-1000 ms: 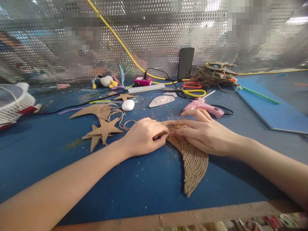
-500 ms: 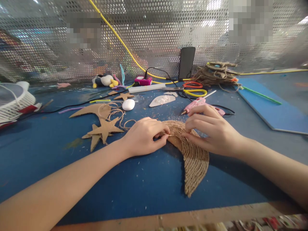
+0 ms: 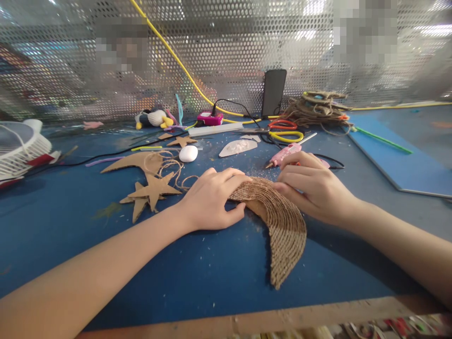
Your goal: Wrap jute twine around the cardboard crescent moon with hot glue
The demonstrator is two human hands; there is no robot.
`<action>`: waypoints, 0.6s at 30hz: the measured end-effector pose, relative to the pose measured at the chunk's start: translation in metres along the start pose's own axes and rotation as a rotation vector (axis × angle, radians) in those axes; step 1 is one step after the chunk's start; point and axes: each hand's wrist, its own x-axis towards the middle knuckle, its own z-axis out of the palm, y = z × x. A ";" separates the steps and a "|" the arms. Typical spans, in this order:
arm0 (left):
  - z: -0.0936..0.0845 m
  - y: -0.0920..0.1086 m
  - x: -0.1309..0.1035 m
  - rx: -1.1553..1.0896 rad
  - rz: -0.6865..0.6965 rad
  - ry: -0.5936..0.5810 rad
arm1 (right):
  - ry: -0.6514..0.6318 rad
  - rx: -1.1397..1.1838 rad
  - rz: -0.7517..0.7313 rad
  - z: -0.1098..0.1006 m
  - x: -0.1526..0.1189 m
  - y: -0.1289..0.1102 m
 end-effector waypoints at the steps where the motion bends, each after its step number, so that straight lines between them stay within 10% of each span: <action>1: 0.000 0.000 0.000 -0.002 -0.005 -0.008 | -0.012 0.020 -0.007 -0.001 0.001 -0.001; 10: -0.003 0.002 0.002 0.012 -0.063 -0.024 | -0.286 0.318 -0.210 -0.006 0.001 -0.013; 18: -0.003 0.002 0.002 0.014 -0.030 -0.024 | -0.253 0.254 -0.240 -0.004 -0.001 -0.005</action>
